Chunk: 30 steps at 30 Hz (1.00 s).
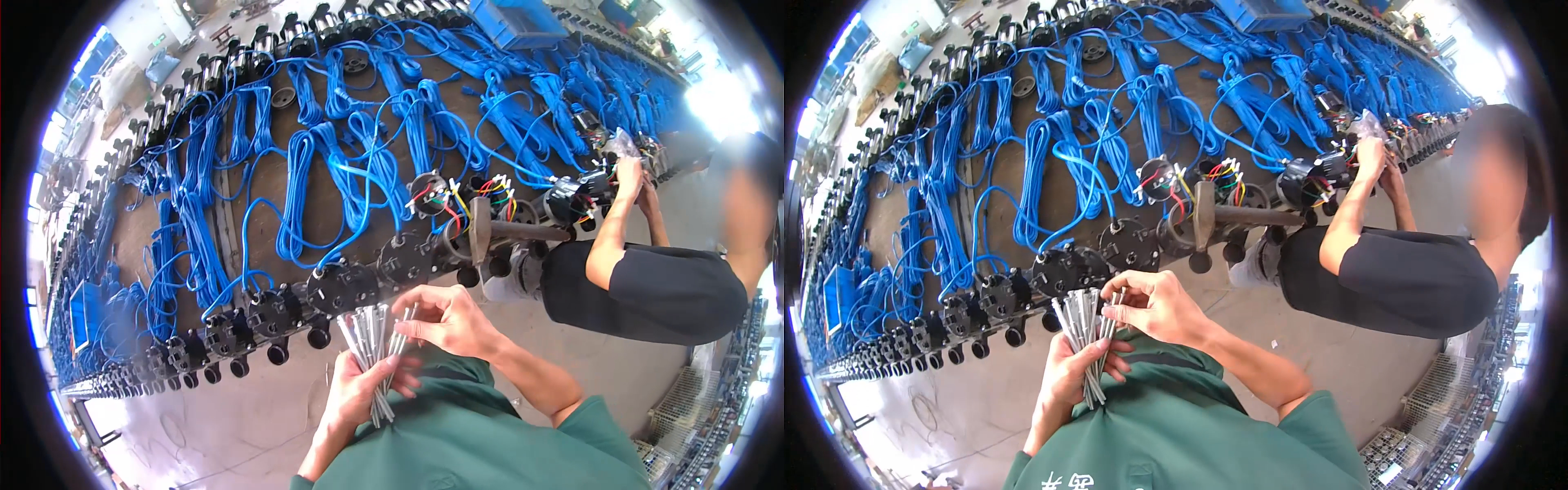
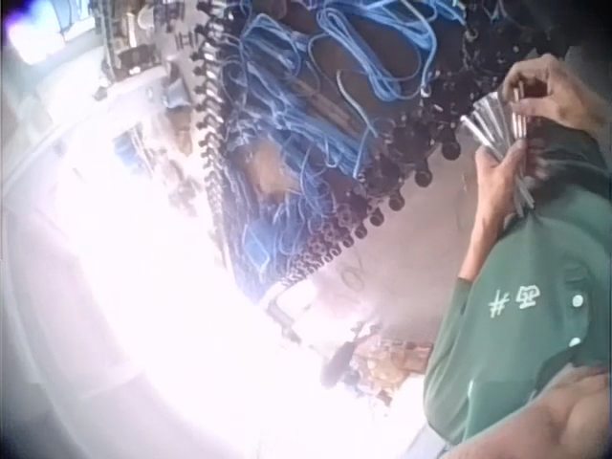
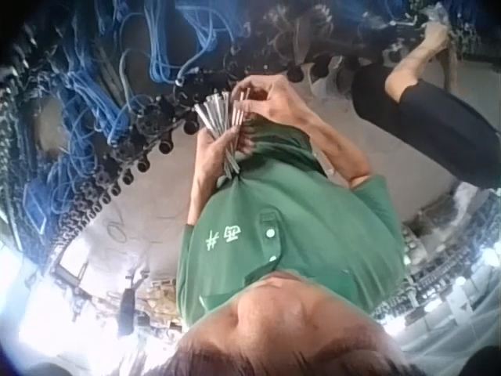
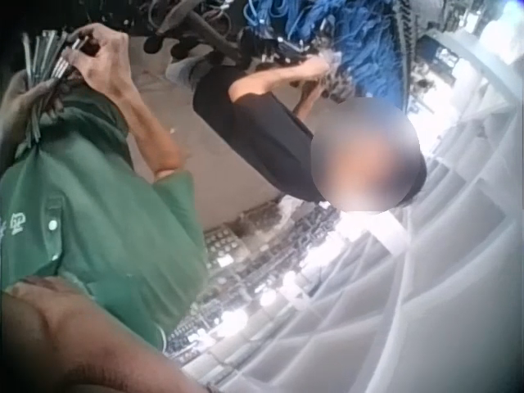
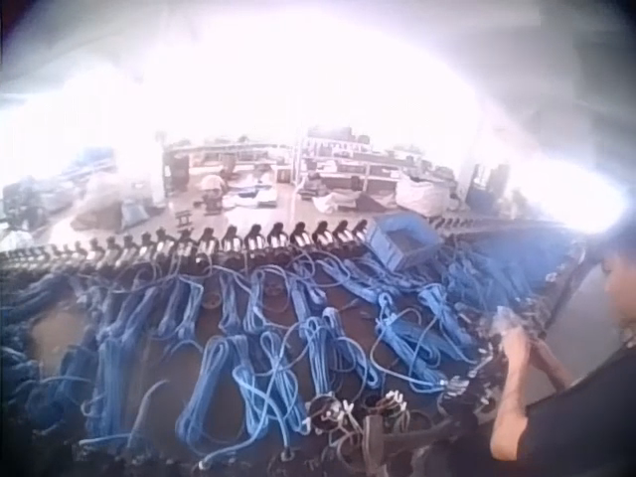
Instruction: The person assembles long blue cables into black housings by inserting metal pins and using a hammer to secure parts at an assembly line.
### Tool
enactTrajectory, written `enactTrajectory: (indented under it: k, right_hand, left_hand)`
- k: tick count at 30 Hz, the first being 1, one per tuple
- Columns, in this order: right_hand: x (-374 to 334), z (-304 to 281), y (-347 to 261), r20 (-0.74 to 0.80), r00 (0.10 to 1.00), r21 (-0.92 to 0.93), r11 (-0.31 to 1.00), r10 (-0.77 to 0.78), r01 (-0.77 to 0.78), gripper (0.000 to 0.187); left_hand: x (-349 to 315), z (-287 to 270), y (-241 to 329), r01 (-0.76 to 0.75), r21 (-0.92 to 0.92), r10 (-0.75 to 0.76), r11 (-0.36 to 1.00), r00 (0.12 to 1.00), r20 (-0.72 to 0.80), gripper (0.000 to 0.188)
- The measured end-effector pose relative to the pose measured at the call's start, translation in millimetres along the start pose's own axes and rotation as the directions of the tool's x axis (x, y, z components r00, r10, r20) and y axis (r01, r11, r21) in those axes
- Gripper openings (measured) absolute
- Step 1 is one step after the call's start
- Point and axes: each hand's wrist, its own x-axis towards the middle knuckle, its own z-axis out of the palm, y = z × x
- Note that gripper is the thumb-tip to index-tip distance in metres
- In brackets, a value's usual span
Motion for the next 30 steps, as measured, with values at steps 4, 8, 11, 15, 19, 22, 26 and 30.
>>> enactTrajectory:
  k: [4,8,11,15,19,22,26,30]
  right_hand:
    - [-5.2,-24.0,-9.2,-0.139,0.99,0.119,0.992,-0.029,0.046,0.012]
    - [9.7,-104.4,-49.8,-0.424,0.786,-0.33,0.885,-0.451,0.329,0.009]
    - [43.4,-128.3,-44.5,-0.262,0.683,-0.707,0.617,-0.681,0.344,0.01]
    - [87.4,-122.9,-13.9,-0.139,0.648,-0.678,0.549,-0.749,0.488,0.009]
    - [99.9,-118.2,3.6,-0.073,0.631,-0.73,0.472,-0.773,0.494,0.011]
    - [97.3,-117.5,1.7,0.039,0.628,-0.791,0.36,-0.777,0.495,0.016]
    - [97.4,-114.7,-2.6,0.174,0.607,-0.802,0.246,-0.776,0.545,0.026]
    - [93.0,-106.7,-5.8,0.429,0.668,-0.801,0.085,-0.608,0.592,0.017]
  left_hand:
    - [-0.8,1.9,2.9,-0.023,0.169,0.04,0.985,0.994,-0.097,0.02]
    - [-7.9,-10.5,-1.8,-0.089,0.228,0.127,0.97,0.979,-0.157,0.025]
    - [-7.4,-11.8,-3.2,-0.058,0.177,0.094,0.983,0.976,-0.199,0.028]
    - [-10.1,-19.3,-6.6,-0.018,0.158,0.053,0.987,0.973,-0.225,0.029]
    - [-9.8,-14.7,-8.3,-0.026,0.108,0.054,0.994,0.963,-0.265,0.026]
    - [-6.8,-12.5,-7.3,-0.022,0.094,0.046,0.995,0.967,-0.252,0.021]
    - [-4.9,-6.0,-2.1,-0.046,0.064,0.061,0.997,0.967,-0.248,0.019]
    - [1.2,-11.7,-1.3,-0.05,0.085,0.068,0.995,0.972,-0.227,0.018]
